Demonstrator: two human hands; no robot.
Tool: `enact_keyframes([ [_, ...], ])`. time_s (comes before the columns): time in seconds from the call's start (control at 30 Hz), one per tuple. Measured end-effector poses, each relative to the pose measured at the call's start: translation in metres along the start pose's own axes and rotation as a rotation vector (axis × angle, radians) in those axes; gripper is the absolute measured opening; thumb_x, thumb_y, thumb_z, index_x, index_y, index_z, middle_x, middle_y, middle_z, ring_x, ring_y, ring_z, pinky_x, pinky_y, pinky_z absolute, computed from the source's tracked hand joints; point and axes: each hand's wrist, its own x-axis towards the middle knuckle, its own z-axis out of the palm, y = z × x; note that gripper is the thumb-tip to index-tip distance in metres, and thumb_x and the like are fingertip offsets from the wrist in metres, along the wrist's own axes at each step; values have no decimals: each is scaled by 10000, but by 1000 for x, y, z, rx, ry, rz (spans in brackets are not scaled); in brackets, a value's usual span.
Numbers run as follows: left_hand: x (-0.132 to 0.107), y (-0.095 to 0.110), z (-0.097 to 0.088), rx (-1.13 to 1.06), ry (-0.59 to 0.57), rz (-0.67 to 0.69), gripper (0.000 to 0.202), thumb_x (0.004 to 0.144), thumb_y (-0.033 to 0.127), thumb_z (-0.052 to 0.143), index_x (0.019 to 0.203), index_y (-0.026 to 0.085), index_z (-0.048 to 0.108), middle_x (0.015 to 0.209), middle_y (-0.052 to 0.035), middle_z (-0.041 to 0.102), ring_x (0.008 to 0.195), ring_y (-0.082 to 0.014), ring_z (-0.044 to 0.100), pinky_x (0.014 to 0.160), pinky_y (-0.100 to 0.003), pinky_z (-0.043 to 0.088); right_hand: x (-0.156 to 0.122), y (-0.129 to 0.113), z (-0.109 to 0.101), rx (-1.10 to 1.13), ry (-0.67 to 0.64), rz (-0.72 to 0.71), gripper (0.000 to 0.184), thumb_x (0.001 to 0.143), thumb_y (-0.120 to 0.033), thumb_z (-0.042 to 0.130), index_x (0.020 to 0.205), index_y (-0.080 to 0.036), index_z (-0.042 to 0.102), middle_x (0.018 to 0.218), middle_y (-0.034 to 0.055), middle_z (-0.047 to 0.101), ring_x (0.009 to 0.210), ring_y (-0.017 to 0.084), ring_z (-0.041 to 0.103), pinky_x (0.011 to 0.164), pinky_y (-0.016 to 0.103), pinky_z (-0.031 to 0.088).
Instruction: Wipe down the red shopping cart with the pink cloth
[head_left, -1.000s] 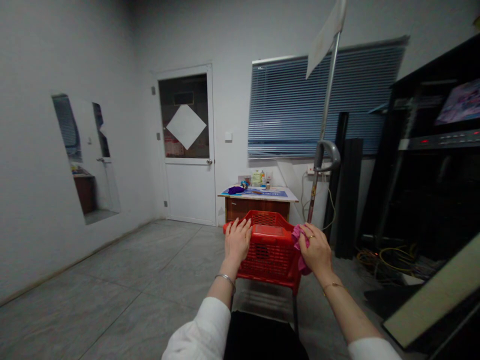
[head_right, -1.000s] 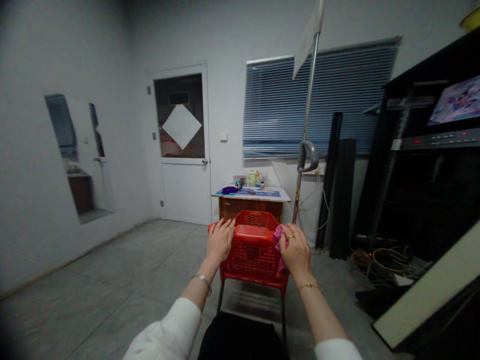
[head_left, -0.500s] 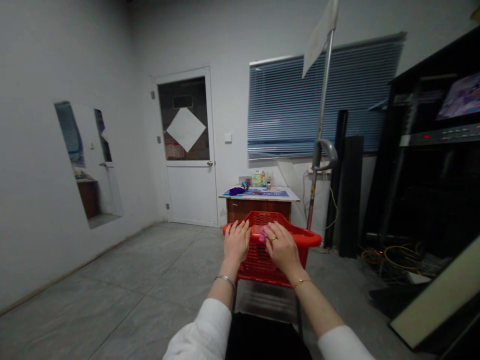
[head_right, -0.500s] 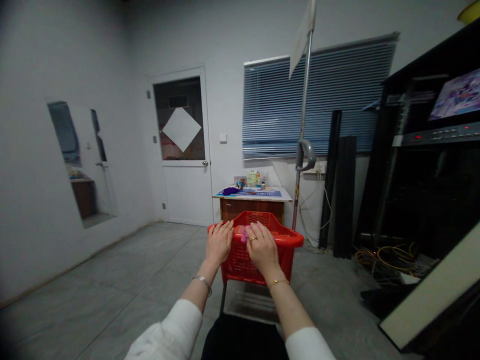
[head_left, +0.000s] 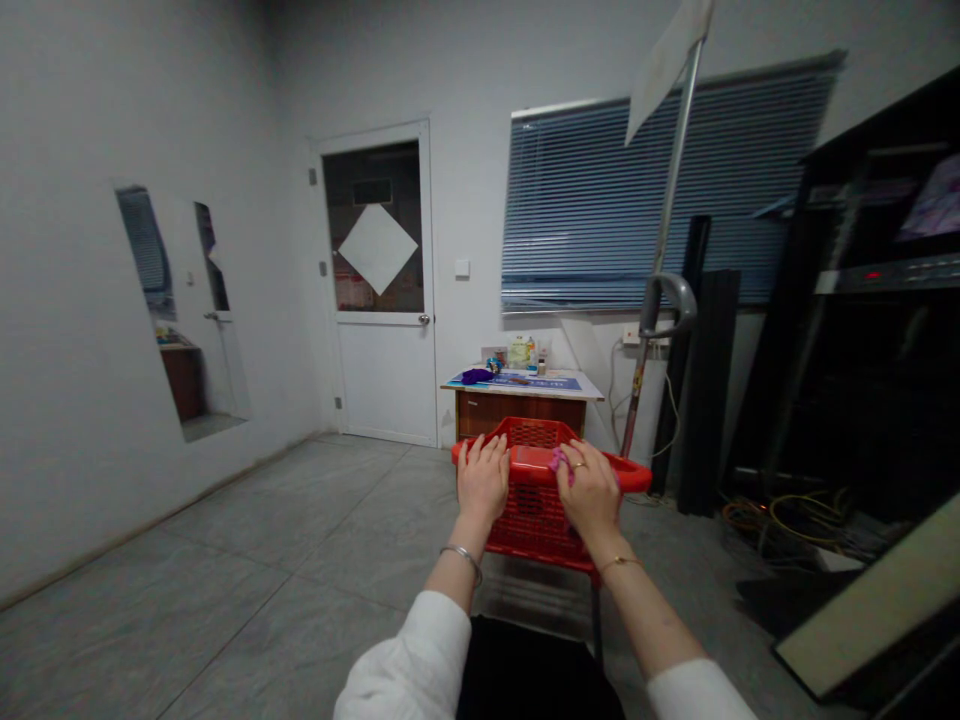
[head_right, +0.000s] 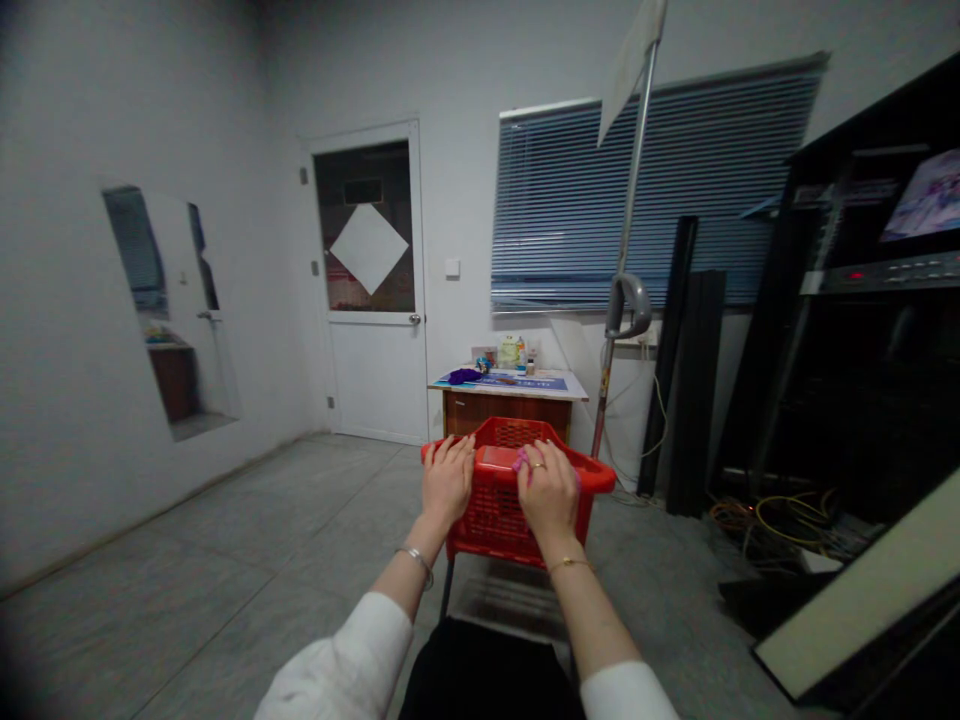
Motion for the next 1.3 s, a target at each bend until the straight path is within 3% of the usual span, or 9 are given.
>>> enact_keyframes([
  [0.1,0,-3,-2,16,-4,15,415,1015,297,301,1334,249,563,1338,-26,612,1314,-236,461,1144,-493,275,5,-42,11,38,-88,-104,275,910,-222,470,1098,-180,666,1189,93,652,1183,229,521,1055,411,389],
  [0.2,0,-7,-1,29,-4,27,409,1015,305,312,1327,247,570,1319,-30,627,1300,-231,479,1129,-471,305,5,-46,12,64,-109,-169,298,903,-208,480,1147,-193,651,1226,77,639,1219,234,497,1072,422,380],
  [0.43,0,-7,3,15,4,18,405,1017,310,316,1324,237,570,1294,-23,645,1307,-234,469,1139,-455,286,-15,67,-23,30,-13,-109,346,905,-245,468,1207,-197,630,1229,84,631,1188,220,524,1050,406,433],
  [0.53,0,-3,3,0,15,10,410,1016,304,310,1332,242,564,1300,-26,641,1316,-234,461,1151,-466,267,-17,86,-29,-6,47,-14,338,907,-269,463,1180,-188,646,1205,96,636,1166,227,535,1033,405,445],
  [0.7,0,2,2,-4,13,7,419,1013,299,304,1350,253,548,1308,-31,635,1328,-238,451,1152,-495,262,-8,31,-8,4,49,56,320,921,-249,442,1143,-174,659,1179,104,650,1159,224,540,1045,415,415],
  [0.83,0,-3,1,17,3,23,427,1017,301,295,1369,237,527,1331,-35,618,1341,-235,437,1161,-492,247,2,-27,8,47,-59,-63,297,923,-220,449,1122,-165,661,1183,97,658,1193,222,523,1083,420,371],
  [0.93,0,-8,0,36,-8,37,430,1020,311,291,1380,231,513,1342,-35,610,1343,-232,435,1159,-479,258,4,-37,8,83,-116,-163,313,913,-201,455,1158,-186,650,1219,83,645,1232,226,500,1100,434,357],
  [1.2,1,-8,5,24,2,21,425,1016,323,304,1372,250,525,1348,-21,605,1348,-230,428,1153,-457,267,-15,75,-23,56,-8,-83,383,908,-247,439,1246,-216,615,1231,78,635,1199,212,532,1046,410,442],
  [1.3,0,-1,7,3,22,10,424,1016,319,300,1366,255,531,1344,-20,608,1347,-226,428,1161,-461,248,-13,84,-25,-2,61,18,346,911,-259,435,1166,-190,659,1172,93,658,1141,217,552,1022,402,449],
])
